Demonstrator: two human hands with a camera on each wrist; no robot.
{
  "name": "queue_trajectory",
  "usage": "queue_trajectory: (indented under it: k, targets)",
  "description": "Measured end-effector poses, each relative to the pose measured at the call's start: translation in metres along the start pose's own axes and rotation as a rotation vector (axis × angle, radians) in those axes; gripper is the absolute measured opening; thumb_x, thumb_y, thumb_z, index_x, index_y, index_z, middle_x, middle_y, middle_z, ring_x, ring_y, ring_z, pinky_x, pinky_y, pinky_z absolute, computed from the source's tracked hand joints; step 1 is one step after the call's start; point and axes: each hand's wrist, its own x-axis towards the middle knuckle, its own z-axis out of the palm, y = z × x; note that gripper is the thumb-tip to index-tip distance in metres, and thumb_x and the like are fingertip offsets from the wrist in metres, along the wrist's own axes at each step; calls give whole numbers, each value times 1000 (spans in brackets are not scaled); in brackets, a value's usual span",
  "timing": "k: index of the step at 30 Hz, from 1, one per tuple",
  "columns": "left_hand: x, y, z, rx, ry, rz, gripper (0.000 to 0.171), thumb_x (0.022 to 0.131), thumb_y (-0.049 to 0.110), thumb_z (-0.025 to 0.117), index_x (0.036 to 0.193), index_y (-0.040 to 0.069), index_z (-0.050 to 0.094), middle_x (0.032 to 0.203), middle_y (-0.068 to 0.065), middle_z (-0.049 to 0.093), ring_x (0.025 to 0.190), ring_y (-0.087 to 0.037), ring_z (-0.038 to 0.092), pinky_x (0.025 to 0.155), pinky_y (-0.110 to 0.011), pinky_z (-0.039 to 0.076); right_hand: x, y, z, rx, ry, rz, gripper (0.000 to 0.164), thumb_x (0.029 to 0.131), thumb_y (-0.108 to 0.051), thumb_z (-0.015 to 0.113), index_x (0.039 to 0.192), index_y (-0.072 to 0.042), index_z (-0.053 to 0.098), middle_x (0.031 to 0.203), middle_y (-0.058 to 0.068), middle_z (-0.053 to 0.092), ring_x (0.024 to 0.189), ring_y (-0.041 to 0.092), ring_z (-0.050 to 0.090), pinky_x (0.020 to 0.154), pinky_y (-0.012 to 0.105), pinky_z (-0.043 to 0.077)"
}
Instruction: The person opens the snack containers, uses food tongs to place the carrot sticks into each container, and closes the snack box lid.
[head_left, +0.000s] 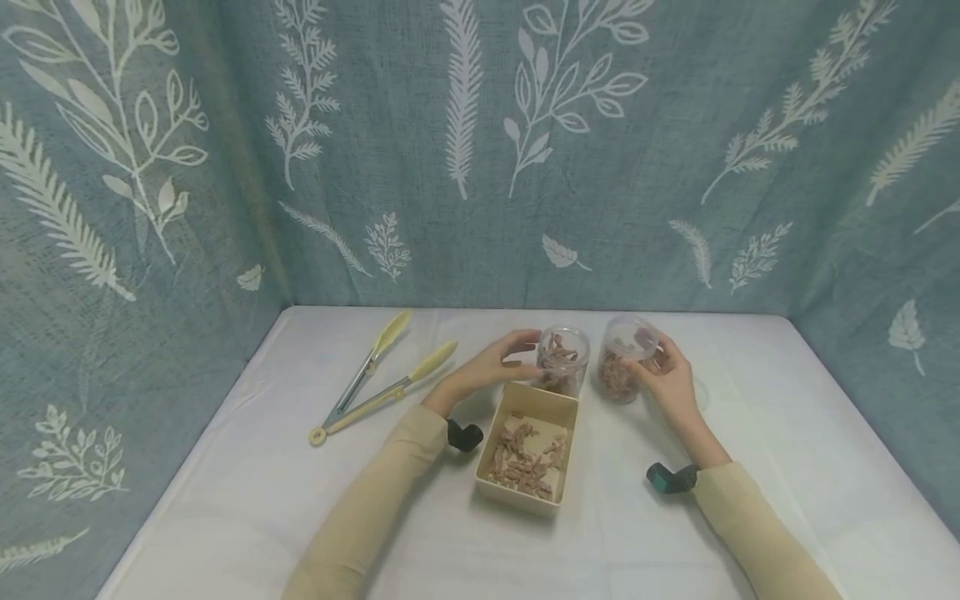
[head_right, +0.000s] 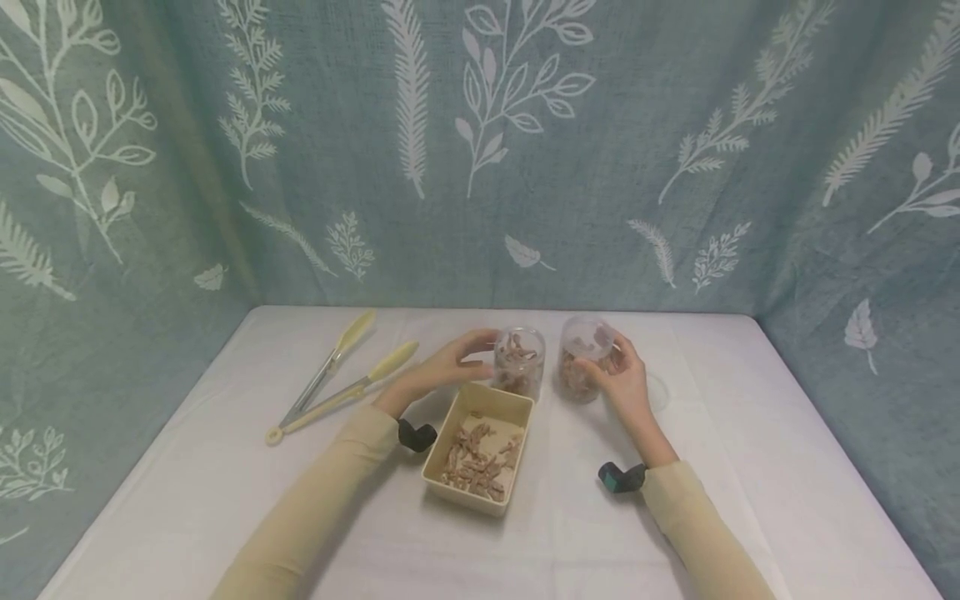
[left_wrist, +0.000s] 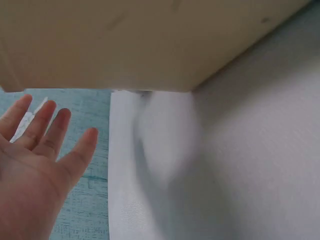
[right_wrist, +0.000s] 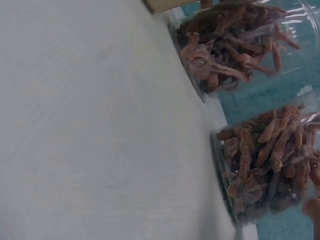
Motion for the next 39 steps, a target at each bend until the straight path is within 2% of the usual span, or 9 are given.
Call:
queue_trajectory:
  k: [3,9,12,15,19,26,33,39]
  targets:
    - [6,-5,2,-12,-34,11,66,90,9,60,145,4,24,149,-14,26,137,-31,26,109,-45,27,0,4,0,23,-16,13,70,84,-14,68,141,-4,30,145,16,33,133,33,33,96,13,37]
    - [21,-27,6,-18,-62,21,72,88,8,62,147,13,20,151,-8,23,139,-27,22,110,-43,23,0,1,0,32,-36,48,73,85,-17,67,143,-6,25,148,16,28,136,31,28,99,16,34]
    - [24,-33,7,-22,-74,28,76,87,10,63,148,15,18,151,-7,23,139,-26,23,110,-42,24,-2,-4,-1,0,-61,50,75,85,-16,67,145,-6,22,150,15,25,138,31,23,106,23,28]
    - [26,-35,8,-26,-86,34,78,86,16,66,148,17,18,150,-7,24,138,-26,24,110,-41,26,-6,-14,-1,-46,-85,29,78,86,-11,66,146,-3,17,150,17,21,139,34,17,112,35,18]
    - [30,-35,7,-12,-89,34,80,84,23,69,147,20,20,149,-4,28,137,-24,27,108,-39,28,-12,-28,-7,-138,-96,21,83,85,-7,65,146,1,10,149,25,17,138,41,16,112,48,14]
    - [36,-28,5,14,-111,33,80,84,13,68,147,18,19,147,-5,29,137,-25,28,107,-36,31,-7,9,-40,-370,-130,29,91,83,-29,69,149,-9,10,147,24,25,137,42,17,109,56,15]
    - [40,-23,5,37,-143,15,83,84,7,66,148,10,14,148,-14,28,137,-28,26,109,-39,27,-10,17,-67,-513,-184,70,95,81,-36,71,149,-7,12,145,26,25,135,47,14,104,64,14]
    - [41,-24,6,66,-150,7,83,85,11,66,149,15,12,148,-9,28,138,-23,26,110,-37,27,-11,19,-80,-603,-253,129,96,79,-39,72,146,1,15,145,31,20,133,50,15,103,64,16]
